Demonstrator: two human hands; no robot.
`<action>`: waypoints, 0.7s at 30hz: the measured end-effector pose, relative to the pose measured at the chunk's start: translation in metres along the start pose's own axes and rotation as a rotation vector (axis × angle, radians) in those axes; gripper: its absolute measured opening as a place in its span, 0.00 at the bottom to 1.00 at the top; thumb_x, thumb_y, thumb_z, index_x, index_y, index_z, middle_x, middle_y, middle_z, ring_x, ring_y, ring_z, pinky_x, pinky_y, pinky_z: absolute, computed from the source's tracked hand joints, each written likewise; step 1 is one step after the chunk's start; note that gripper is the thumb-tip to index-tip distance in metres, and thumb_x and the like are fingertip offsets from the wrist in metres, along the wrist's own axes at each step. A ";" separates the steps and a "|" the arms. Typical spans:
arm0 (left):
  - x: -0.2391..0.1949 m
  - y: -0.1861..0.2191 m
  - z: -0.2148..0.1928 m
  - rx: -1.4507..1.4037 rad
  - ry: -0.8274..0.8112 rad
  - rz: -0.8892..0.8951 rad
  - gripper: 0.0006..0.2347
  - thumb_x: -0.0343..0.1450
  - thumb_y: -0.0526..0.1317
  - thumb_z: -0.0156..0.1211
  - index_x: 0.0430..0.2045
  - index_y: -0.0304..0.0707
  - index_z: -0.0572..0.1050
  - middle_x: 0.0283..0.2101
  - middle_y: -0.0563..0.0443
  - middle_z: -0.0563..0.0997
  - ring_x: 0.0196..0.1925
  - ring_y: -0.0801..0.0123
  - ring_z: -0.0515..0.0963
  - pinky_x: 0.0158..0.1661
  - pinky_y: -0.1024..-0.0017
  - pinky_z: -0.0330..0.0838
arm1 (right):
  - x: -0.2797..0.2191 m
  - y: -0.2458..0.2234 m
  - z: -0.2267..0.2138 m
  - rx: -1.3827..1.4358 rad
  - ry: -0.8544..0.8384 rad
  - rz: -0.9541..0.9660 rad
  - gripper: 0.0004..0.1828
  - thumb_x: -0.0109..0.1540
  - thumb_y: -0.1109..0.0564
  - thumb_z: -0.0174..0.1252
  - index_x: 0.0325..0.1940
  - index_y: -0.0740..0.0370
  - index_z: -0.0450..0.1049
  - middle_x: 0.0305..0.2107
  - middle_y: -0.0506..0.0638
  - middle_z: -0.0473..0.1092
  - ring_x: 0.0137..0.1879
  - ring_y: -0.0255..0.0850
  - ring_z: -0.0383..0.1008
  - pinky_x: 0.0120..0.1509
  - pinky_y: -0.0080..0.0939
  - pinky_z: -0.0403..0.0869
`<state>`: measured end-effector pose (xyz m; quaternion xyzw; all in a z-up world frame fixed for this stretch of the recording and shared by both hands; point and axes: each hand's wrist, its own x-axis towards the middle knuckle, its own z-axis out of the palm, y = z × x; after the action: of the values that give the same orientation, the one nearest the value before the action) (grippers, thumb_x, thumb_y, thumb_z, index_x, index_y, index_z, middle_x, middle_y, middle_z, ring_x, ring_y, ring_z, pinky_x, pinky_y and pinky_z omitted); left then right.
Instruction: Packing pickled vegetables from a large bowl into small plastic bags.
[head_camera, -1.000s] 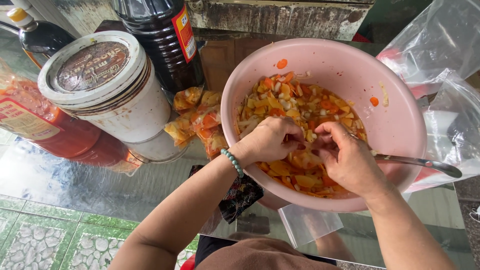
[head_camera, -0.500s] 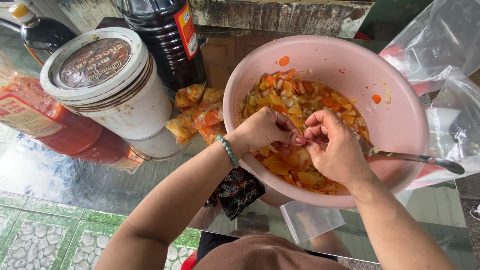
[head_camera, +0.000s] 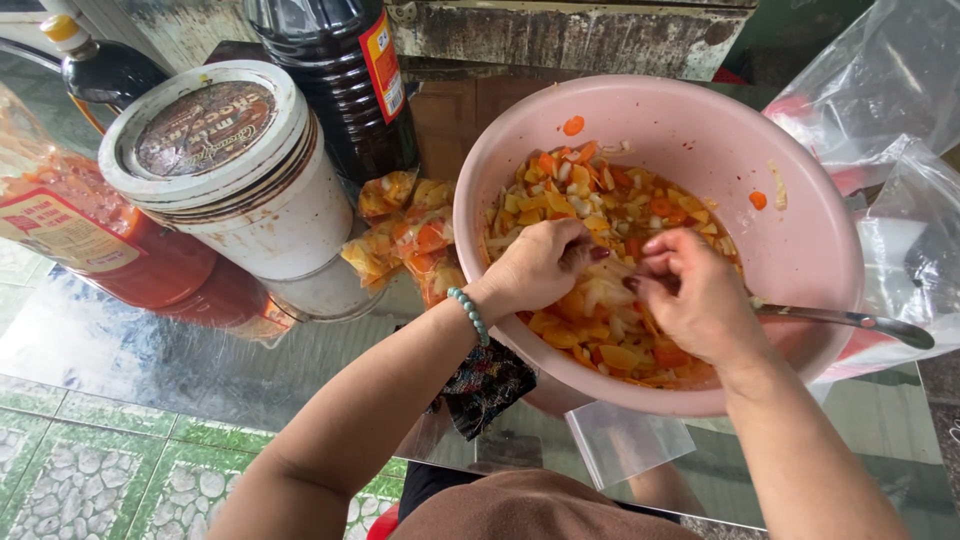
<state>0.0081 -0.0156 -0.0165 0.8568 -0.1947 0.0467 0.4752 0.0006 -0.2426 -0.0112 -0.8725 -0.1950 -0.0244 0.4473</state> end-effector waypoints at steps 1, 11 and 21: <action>-0.001 0.004 -0.002 0.002 0.004 0.000 0.08 0.73 0.37 0.55 0.36 0.29 0.77 0.36 0.37 0.84 0.42 0.48 0.86 0.43 0.59 0.78 | -0.001 0.001 -0.002 0.000 -0.001 -0.004 0.17 0.58 0.70 0.61 0.50 0.66 0.69 0.35 0.52 0.77 0.42 0.36 0.79 0.48 0.36 0.76; 0.003 0.006 0.000 -0.056 0.010 -0.150 0.16 0.75 0.50 0.58 0.34 0.30 0.74 0.28 0.41 0.79 0.31 0.57 0.79 0.36 0.65 0.74 | -0.015 -0.016 -0.017 0.203 0.137 0.124 0.12 0.61 0.69 0.64 0.45 0.68 0.69 0.31 0.51 0.75 0.37 0.32 0.75 0.43 0.30 0.76; -0.017 0.027 -0.007 -0.659 -0.067 -0.096 0.13 0.73 0.50 0.61 0.38 0.39 0.75 0.35 0.60 0.79 0.40 0.79 0.79 0.44 0.78 0.78 | -0.029 -0.035 -0.032 0.627 0.226 -0.001 0.16 0.61 0.72 0.66 0.44 0.63 0.66 0.34 0.46 0.68 0.41 0.29 0.69 0.50 0.26 0.73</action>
<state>-0.0170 -0.0181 0.0044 0.6664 -0.1744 -0.0693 0.7216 -0.0352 -0.2587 0.0289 -0.6842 -0.1426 -0.0601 0.7127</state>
